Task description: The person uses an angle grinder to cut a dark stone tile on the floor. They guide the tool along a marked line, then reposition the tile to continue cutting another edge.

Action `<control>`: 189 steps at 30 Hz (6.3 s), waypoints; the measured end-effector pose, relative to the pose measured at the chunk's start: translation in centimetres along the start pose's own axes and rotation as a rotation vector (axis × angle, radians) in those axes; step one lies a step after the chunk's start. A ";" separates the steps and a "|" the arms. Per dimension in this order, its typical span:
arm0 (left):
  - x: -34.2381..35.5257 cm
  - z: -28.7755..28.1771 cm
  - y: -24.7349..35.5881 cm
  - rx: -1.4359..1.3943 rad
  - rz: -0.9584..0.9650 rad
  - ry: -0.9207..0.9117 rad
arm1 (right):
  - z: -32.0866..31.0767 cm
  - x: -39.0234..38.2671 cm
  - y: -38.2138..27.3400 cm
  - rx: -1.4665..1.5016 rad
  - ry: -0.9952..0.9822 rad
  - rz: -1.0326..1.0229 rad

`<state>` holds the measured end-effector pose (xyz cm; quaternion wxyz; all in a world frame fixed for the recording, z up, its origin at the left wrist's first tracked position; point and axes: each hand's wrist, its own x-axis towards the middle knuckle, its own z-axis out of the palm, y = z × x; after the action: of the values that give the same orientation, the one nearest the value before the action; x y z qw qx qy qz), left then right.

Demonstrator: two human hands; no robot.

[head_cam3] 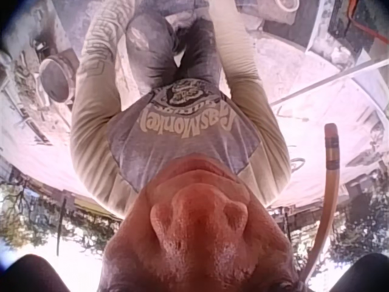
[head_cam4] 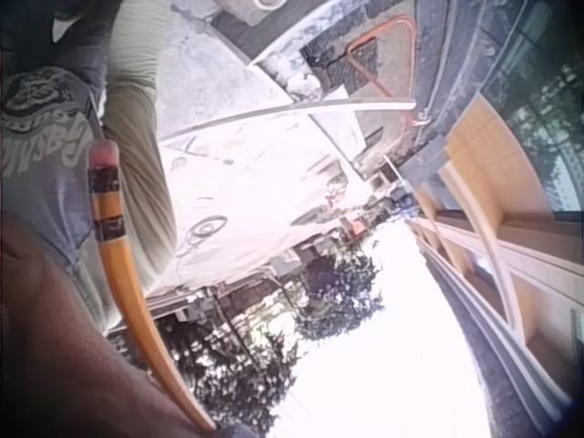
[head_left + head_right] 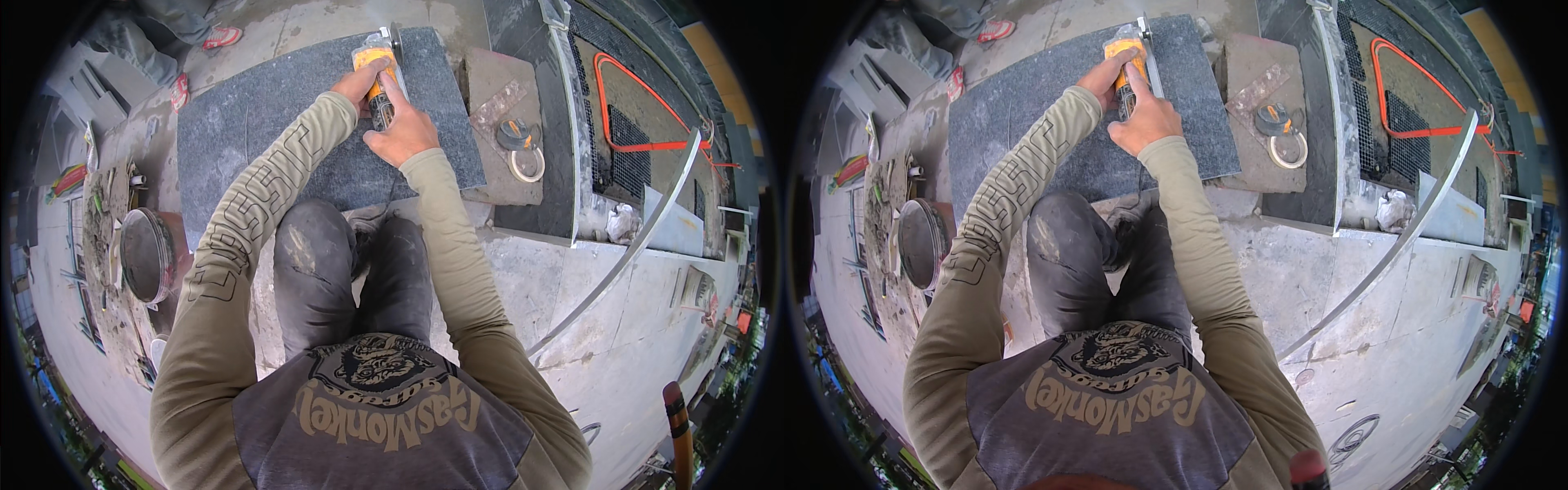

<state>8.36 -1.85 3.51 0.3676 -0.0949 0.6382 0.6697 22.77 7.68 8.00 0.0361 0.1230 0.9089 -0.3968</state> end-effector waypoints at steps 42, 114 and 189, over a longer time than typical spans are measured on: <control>-0.9 0.6 -1.7 0.015 0.053 0.038 | 0.4 -1.7 1.1 0.047 0.014 0.007; -0.8 0.7 -2.6 -0.265 0.174 -0.018 | 1.2 0.0 1.0 -0.004 0.052 0.009; -1.0 0.2 -4.8 -0.125 0.157 -0.051 | 0.8 -4.7 1.5 0.078 -0.018 0.033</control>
<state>12.09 -2.44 0.38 0.3234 -0.0501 0.5912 0.7372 27.70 7.14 7.14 0.0461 0.1356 0.8903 -0.4322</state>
